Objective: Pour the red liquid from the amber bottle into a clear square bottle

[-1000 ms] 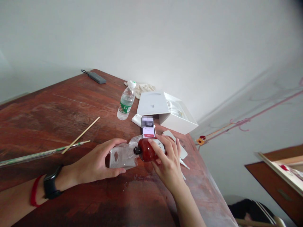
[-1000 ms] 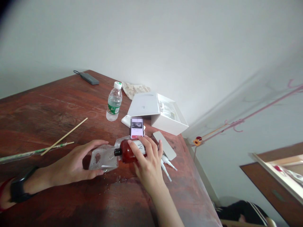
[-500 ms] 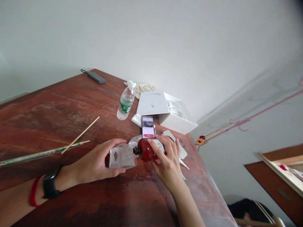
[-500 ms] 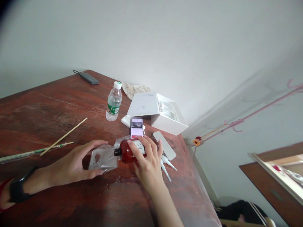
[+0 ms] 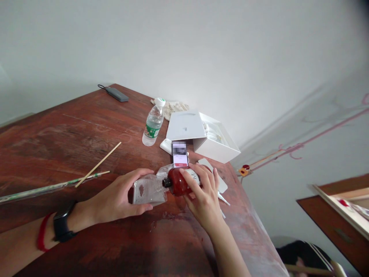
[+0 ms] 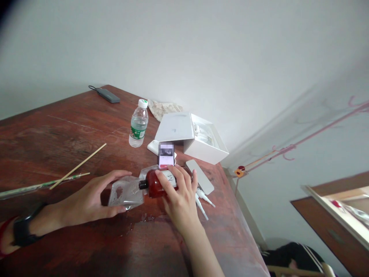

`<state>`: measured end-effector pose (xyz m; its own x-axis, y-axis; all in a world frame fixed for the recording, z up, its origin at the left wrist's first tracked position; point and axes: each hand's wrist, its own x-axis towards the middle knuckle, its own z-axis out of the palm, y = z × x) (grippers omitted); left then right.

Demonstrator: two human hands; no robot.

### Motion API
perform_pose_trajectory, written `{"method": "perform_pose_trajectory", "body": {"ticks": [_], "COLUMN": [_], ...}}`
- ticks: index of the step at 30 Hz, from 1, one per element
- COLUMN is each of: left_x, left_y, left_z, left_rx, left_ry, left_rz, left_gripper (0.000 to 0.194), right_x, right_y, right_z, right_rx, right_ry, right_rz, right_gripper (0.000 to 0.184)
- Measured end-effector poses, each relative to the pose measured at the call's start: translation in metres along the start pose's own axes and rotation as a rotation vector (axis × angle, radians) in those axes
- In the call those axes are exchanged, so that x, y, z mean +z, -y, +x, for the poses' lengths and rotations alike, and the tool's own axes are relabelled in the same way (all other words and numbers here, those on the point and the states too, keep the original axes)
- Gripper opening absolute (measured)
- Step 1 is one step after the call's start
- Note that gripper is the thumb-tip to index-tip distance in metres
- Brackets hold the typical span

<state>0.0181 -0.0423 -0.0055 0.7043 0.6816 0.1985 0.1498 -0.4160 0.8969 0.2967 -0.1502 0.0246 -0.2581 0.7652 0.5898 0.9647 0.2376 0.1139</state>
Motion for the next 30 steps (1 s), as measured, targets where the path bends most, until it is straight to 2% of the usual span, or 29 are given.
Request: {"method": "perform_pose_trajectory", "body": {"ticks": [10, 15, 18, 23, 30], "left_x": [-0.001, 0.000, 0.001, 0.004, 0.002], "left_y": [0.002, -0.003, -0.004, -0.001, -0.001], "left_z": [0.001, -0.002, -0.004, -0.006, -0.005], "left_rx": [0.061, 0.061, 0.065, 0.105, 0.113], "left_ry": [-0.016, 0.027, 0.024, 0.037, 0.034], "left_rz": [0.025, -0.006, -0.010, 0.015, 0.041], "left_gripper": [0.074, 0.074, 0.074, 0.078, 0.078], "right_x": [-0.002, -0.005, -0.009, -0.021, -0.033], "right_y": [0.007, 0.004, 0.006, 0.015, 0.018], "right_z": [0.000, -0.010, -0.014, -0.016, -0.012], "right_rx": [0.031, 0.017, -0.005, 0.044, -0.007], "right_ry": [-0.030, -0.024, -0.016, -0.011, -0.016], "right_rz": [0.013, -0.034, -0.060, -0.079, -0.133], "right_gripper": [0.060, 0.063, 0.065, 0.066, 0.068]}}
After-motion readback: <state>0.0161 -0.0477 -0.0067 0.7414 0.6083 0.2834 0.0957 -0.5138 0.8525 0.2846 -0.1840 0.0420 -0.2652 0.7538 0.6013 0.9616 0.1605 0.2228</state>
